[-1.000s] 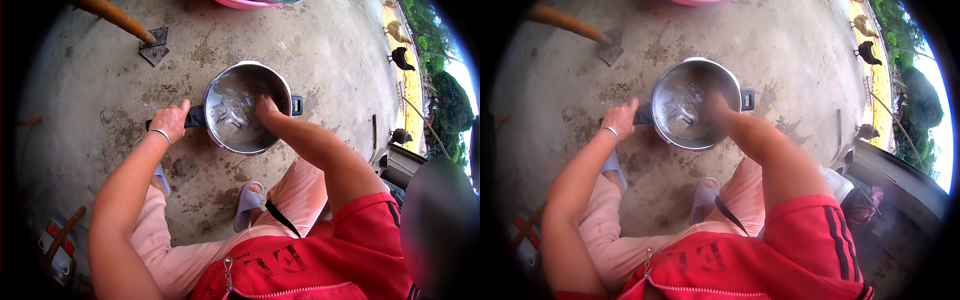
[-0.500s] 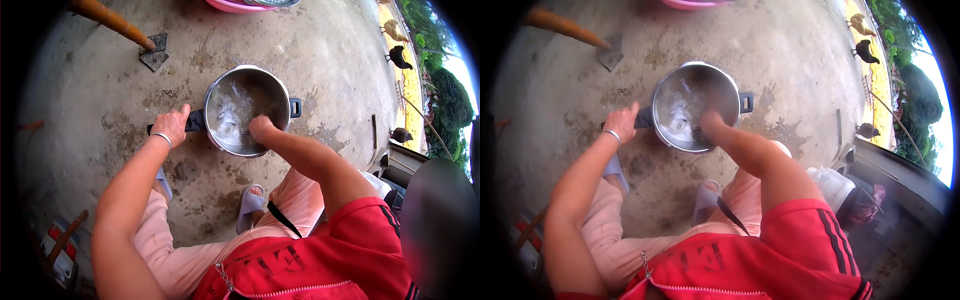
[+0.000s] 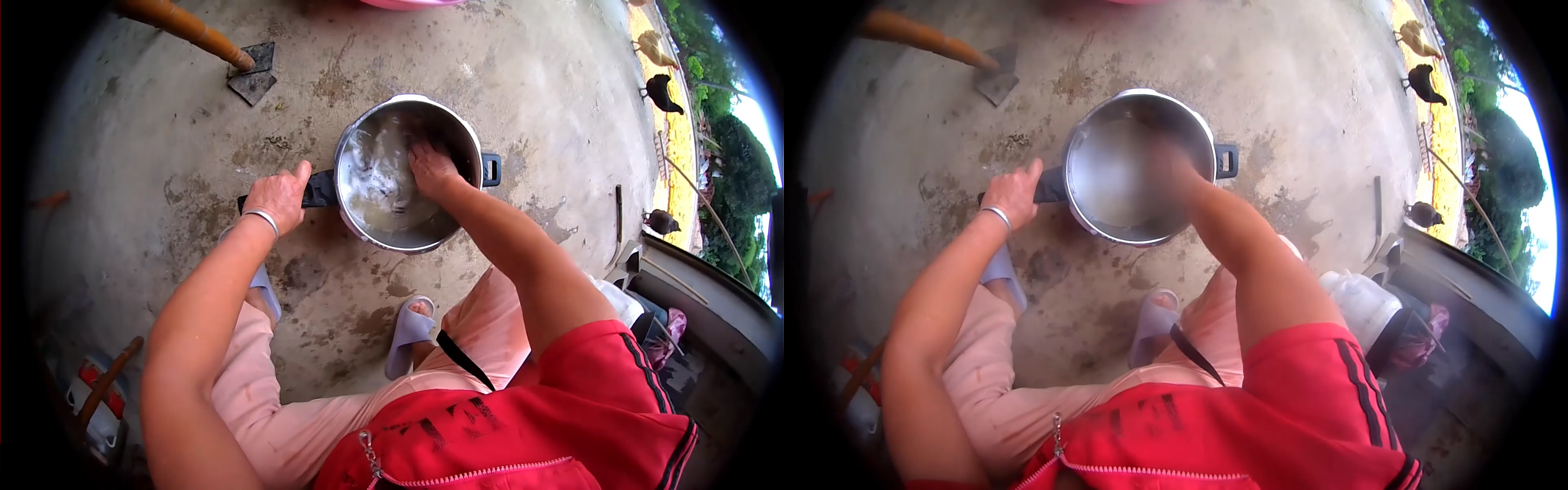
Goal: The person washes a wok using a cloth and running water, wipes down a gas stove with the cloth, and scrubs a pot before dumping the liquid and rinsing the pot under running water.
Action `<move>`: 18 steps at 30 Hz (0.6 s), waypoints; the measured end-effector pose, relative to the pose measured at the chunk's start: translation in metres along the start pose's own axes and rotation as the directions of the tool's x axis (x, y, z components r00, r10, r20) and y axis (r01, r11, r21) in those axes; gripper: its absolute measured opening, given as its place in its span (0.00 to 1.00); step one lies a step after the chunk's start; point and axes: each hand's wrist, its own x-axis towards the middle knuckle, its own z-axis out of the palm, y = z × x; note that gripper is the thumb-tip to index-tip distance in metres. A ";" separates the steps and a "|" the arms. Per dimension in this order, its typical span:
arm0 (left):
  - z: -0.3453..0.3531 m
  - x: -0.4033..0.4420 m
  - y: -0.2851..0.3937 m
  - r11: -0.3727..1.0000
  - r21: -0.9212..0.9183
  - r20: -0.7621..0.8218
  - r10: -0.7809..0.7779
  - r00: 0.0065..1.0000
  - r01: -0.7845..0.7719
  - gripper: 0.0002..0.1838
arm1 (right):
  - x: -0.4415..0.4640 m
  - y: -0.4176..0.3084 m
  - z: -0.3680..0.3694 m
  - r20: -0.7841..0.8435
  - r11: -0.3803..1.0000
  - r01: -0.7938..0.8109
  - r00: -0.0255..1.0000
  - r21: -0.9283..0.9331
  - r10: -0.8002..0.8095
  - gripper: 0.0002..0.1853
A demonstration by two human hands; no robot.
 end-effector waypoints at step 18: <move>0.001 -0.002 0.001 1.000 0.022 0.013 0.015 1.000 -0.015 0.23 | 0.007 -0.023 0.016 0.153 0.815 -0.335 0.942 0.472 0.298 0.25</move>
